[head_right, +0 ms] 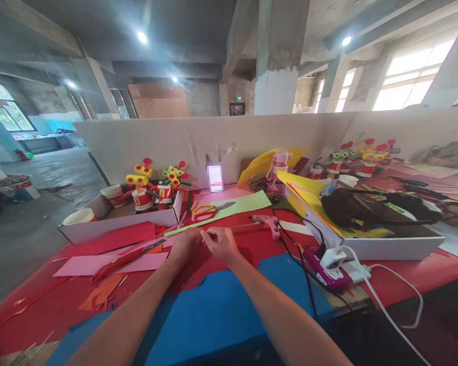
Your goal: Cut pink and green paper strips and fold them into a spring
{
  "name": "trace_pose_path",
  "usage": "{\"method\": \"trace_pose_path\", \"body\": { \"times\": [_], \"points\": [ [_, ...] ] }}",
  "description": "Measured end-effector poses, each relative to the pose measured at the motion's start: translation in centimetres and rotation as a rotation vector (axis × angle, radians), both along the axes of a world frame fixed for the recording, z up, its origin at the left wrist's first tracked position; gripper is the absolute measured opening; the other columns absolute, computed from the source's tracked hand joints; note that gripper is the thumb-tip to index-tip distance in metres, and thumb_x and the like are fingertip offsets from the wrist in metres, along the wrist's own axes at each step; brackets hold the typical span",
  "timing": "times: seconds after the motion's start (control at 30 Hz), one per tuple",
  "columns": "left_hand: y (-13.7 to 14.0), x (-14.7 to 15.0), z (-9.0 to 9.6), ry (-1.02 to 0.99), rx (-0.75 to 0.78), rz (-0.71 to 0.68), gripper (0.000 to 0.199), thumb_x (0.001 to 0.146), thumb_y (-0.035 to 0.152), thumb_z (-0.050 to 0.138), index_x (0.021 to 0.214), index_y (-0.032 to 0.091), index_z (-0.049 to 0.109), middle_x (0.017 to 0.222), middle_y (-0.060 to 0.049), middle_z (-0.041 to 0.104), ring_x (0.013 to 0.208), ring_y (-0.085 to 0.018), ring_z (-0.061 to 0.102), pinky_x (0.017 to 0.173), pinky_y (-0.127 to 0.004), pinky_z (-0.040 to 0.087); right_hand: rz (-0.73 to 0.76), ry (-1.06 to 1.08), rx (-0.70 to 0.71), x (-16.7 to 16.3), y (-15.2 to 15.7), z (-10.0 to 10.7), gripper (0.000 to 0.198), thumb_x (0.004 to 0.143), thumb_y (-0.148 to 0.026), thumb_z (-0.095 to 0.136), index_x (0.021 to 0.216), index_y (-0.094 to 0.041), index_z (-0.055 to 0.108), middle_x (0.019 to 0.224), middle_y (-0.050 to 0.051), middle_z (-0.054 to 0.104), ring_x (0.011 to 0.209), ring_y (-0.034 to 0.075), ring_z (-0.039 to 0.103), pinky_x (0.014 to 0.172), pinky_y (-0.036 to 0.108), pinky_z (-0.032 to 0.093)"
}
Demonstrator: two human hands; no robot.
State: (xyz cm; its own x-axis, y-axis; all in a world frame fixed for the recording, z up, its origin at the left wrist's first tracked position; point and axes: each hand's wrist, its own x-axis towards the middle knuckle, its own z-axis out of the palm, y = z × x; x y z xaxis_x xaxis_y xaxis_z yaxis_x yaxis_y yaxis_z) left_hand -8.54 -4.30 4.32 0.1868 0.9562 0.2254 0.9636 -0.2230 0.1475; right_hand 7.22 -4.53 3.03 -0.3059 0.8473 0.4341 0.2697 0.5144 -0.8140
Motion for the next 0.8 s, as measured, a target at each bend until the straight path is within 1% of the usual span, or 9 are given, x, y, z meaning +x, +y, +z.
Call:
{"method": "trace_pose_path", "body": {
  "times": [0.07, 0.13, 0.17, 0.27, 0.33, 0.47, 0.57, 0.7, 0.8],
  "points": [
    [0.1, -1.0, 0.1, -0.219, 0.064, 0.105, 0.024, 0.091, 0.025, 0.041, 0.079, 0.019, 0.061, 0.073, -0.005, 0.064, 0.072, -0.019, 0.061, 0.064, -0.028, 0.04, 0.107, 0.044, -0.158, -1.2, 0.7, -0.3, 0.05, 0.088, -0.057, 0.046, 0.059, -0.021, 0.062, 0.058, 0.002, 0.063, 0.054, 0.015, 0.057, 0.051, 0.026, 0.043],
    [0.2, -1.8, 0.0, -0.47, 0.115, 0.066, 0.023, 0.09, 0.031, 0.042, 0.075, 0.02, 0.057, 0.067, -0.001, 0.06, 0.068, -0.016, 0.057, 0.062, -0.026, 0.04, 0.088, 0.101, -0.264, -1.9, 1.6, -1.0, 0.05, 0.081, -0.063, 0.052, 0.059, -0.02, 0.062, 0.055, 0.002, 0.06, 0.05, 0.014, 0.054, 0.046, 0.025, 0.039],
    [0.2, -1.9, -0.1, -0.598, 0.115, 0.021, 0.025, 0.088, 0.035, 0.043, 0.072, 0.02, 0.055, 0.064, 0.001, 0.058, 0.065, -0.015, 0.055, 0.061, -0.025, 0.039, 0.079, 0.156, -0.284, -2.1, 2.0, -1.3, 0.046, 0.077, -0.064, 0.058, 0.068, -0.02, 0.066, 0.06, 0.001, 0.062, 0.052, 0.014, 0.054, 0.046, 0.024, 0.04],
    [0.0, -1.2, -0.9, -0.925, -0.074, -0.094, 0.031, 0.084, 0.047, 0.049, 0.069, 0.02, 0.053, 0.056, 0.003, 0.052, 0.054, -0.013, 0.05, 0.053, -0.025, 0.038, 0.175, 0.366, -0.345, -1.8, 2.8, -2.1, 0.053, 0.069, -0.067, 0.065, 0.097, -0.021, 0.07, 0.08, 0.001, 0.068, 0.065, 0.015, 0.059, 0.056, 0.026, 0.046],
    [-0.2, -0.1, -1.4, -1.058, -0.248, -0.142, 0.035, 0.08, 0.054, 0.055, 0.071, 0.02, 0.054, 0.055, 0.003, 0.054, 0.051, -0.014, 0.051, 0.051, -0.025, 0.039, 0.239, 0.47, -0.399, -1.4, 2.8, -2.2, 0.059, 0.071, -0.068, 0.063, 0.106, -0.021, 0.069, 0.082, 0.002, 0.069, 0.071, 0.017, 0.06, 0.061, 0.027, 0.048],
    [-0.5, 1.9, -2.0, -1.134, -0.398, -0.161, 0.041, 0.07, 0.057, 0.068, 0.071, 0.018, 0.056, 0.059, 0.001, 0.062, 0.052, -0.014, 0.057, 0.051, -0.025, 0.043, 0.203, 0.559, -0.497, -0.7, 2.4, -2.1, 0.061, 0.073, -0.067, 0.062, 0.106, -0.016, 0.072, 0.079, 0.003, 0.07, 0.065, 0.015, 0.06, 0.056, 0.025, 0.045],
    [-0.8, 2.4, -1.7, -1.12, -0.478, -0.154, 0.043, 0.069, 0.057, 0.071, 0.066, 0.017, 0.056, 0.057, -0.001, 0.064, 0.049, -0.013, 0.057, 0.049, -0.024, 0.044, 0.25, 0.548, -0.573, -0.4, 2.5, -1.8, 0.066, 0.073, -0.071, 0.059, 0.104, -0.015, 0.072, 0.077, 0.006, 0.071, 0.051, 0.013, 0.056, 0.047, 0.025, 0.041],
    [-1.2, 2.0, -0.8, -1.142, -0.634, -0.148, 0.044, 0.069, 0.057, 0.071, 0.065, 0.016, 0.056, 0.053, -0.003, 0.064, 0.045, -0.013, 0.057, 0.046, -0.022, 0.044, 0.209, 0.619, -0.479, 0.7, 3.0, -1.0, 0.059, 0.071, -0.071, 0.06, 0.086, -0.016, 0.075, 0.086, 0.009, 0.074, 0.077, 0.02, 0.067, 0.07, 0.029, 0.05],
    [-1.4, 1.3, -0.1, -1.162, -0.764, -0.184, 0.042, 0.069, 0.054, 0.072, 0.067, 0.014, 0.058, 0.054, -0.004, 0.065, 0.042, -0.012, 0.056, 0.043, -0.021, 0.043, 0.169, 0.598, -0.45, 2.1, 3.7, -0.4, 0.058, 0.072, -0.072, 0.058, 0.082, -0.018, 0.076, 0.09, 0.009, 0.075, 0.092, 0.024, 0.067, 0.081, 0.033, 0.05]
  ]
}}
